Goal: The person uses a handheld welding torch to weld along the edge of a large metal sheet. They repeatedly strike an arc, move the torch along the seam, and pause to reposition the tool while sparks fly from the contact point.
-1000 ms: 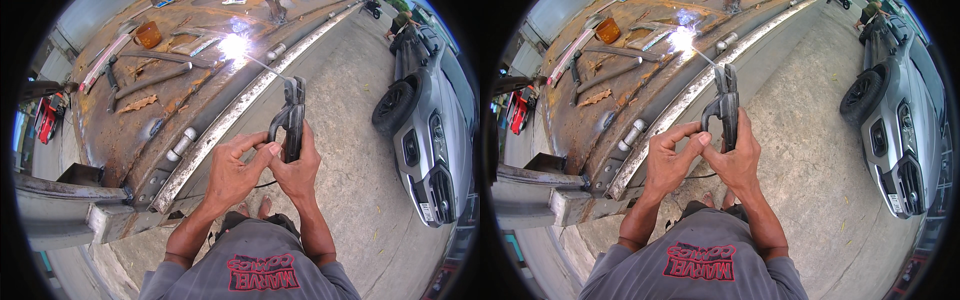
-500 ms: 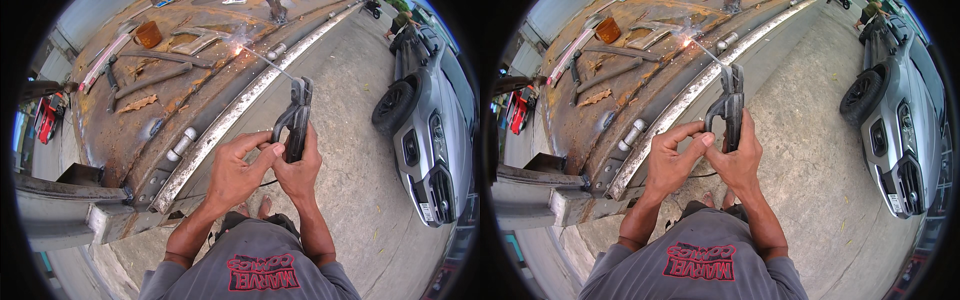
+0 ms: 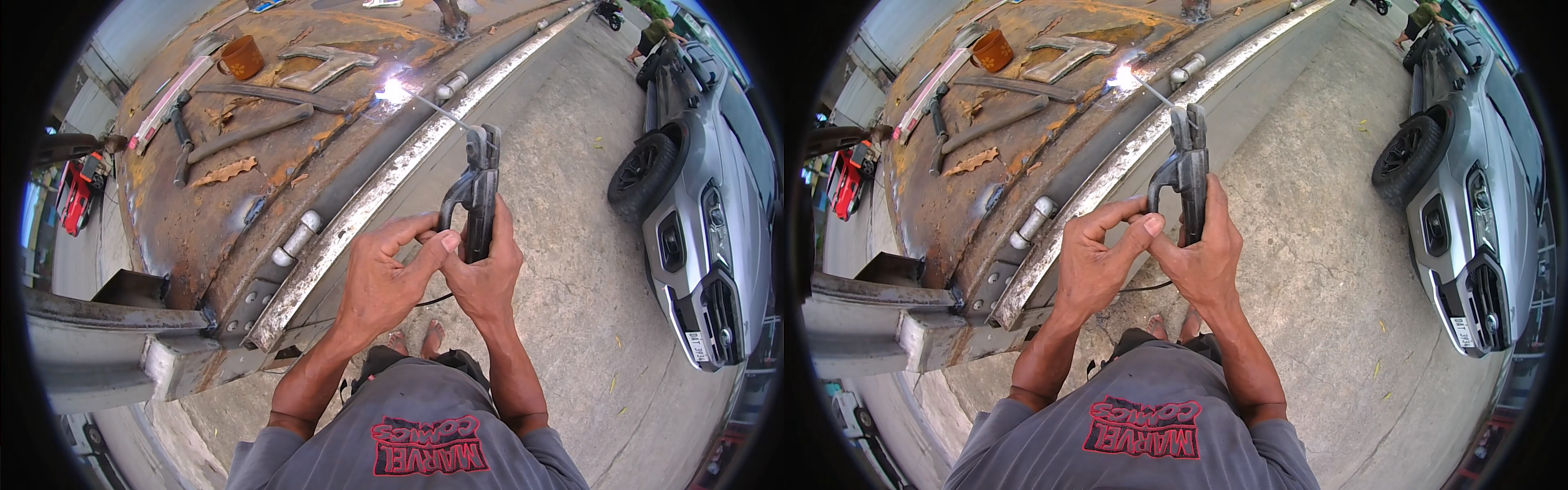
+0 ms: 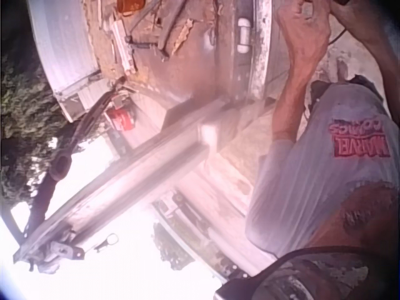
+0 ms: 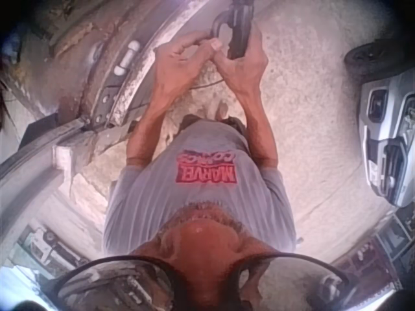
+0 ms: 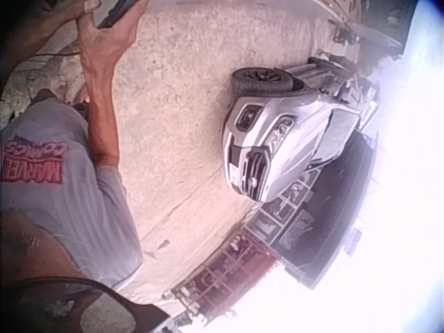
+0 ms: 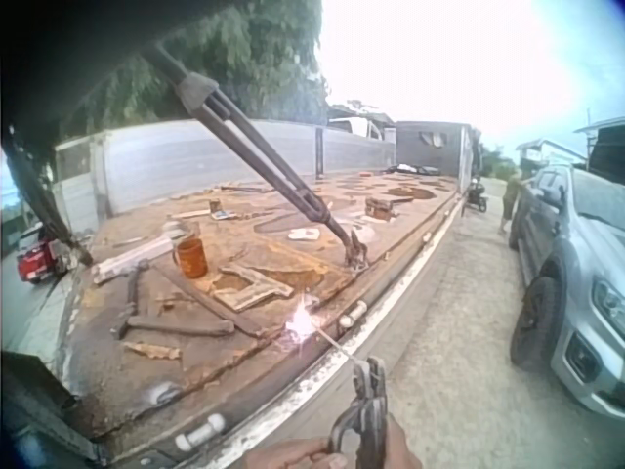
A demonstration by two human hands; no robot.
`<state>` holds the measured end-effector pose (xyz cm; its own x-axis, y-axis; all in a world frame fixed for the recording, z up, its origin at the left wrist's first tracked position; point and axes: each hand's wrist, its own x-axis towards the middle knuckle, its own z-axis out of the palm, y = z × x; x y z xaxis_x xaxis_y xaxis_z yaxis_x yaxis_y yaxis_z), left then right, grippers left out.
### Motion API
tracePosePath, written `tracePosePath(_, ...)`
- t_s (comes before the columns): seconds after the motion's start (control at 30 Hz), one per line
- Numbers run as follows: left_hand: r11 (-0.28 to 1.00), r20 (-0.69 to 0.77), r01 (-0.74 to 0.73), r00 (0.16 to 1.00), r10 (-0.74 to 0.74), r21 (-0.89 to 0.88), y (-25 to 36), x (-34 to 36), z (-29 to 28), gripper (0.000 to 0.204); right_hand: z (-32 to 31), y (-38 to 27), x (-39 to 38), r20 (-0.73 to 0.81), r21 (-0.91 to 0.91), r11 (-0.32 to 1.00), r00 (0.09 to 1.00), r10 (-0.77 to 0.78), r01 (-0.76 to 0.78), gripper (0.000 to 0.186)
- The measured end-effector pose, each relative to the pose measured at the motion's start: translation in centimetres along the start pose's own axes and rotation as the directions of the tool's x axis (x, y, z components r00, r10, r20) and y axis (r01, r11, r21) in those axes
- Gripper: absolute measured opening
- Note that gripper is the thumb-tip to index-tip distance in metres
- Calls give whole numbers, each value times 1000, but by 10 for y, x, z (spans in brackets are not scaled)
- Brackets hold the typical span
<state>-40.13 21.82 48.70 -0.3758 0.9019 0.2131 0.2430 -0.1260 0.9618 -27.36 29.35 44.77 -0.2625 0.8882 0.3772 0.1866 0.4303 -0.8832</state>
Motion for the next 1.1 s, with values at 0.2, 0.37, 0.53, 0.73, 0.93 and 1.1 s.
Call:
tracePosePath(0.2, 999, 10, 22, 1000, -22, 26, 1, 0, -2, 32, -1, -2, 0, 8, -24, 1000, 1000, -14, 14, 80)
tracePosePath(0.37, 996, -20, -51, 998, 52, 77, -3, 0, -2, 32, 1, 0, 0, 2, -6, 1000, 1000, -15, 15, 81)
tracePosePath(0.53, 999, 5, 0, 1000, 0, 38, 1, 1, -4, 32, 1, -2, 1, 5, -6, 1000, 1000, -9, 9, 79)
tracePosePath(0.73, 999, -8, -24, 1000, 24, 46, -3, -2, -4, 32, 1, -3, -2, -10, -12, 1000, 1000, -7, 7, 81)
tracePosePath(0.93, 999, 24, 1, 1000, -2, 46, 2, -2, -5, 32, 1, 1, -4, -31, -27, 999, 999, -36, 35, 85)
tracePosePath(1.1, 998, 29, 20, 999, -22, 62, 2, -2, -6, 32, 2, 1, -3, -22, -35, 998, 998, -55, 54, 83)
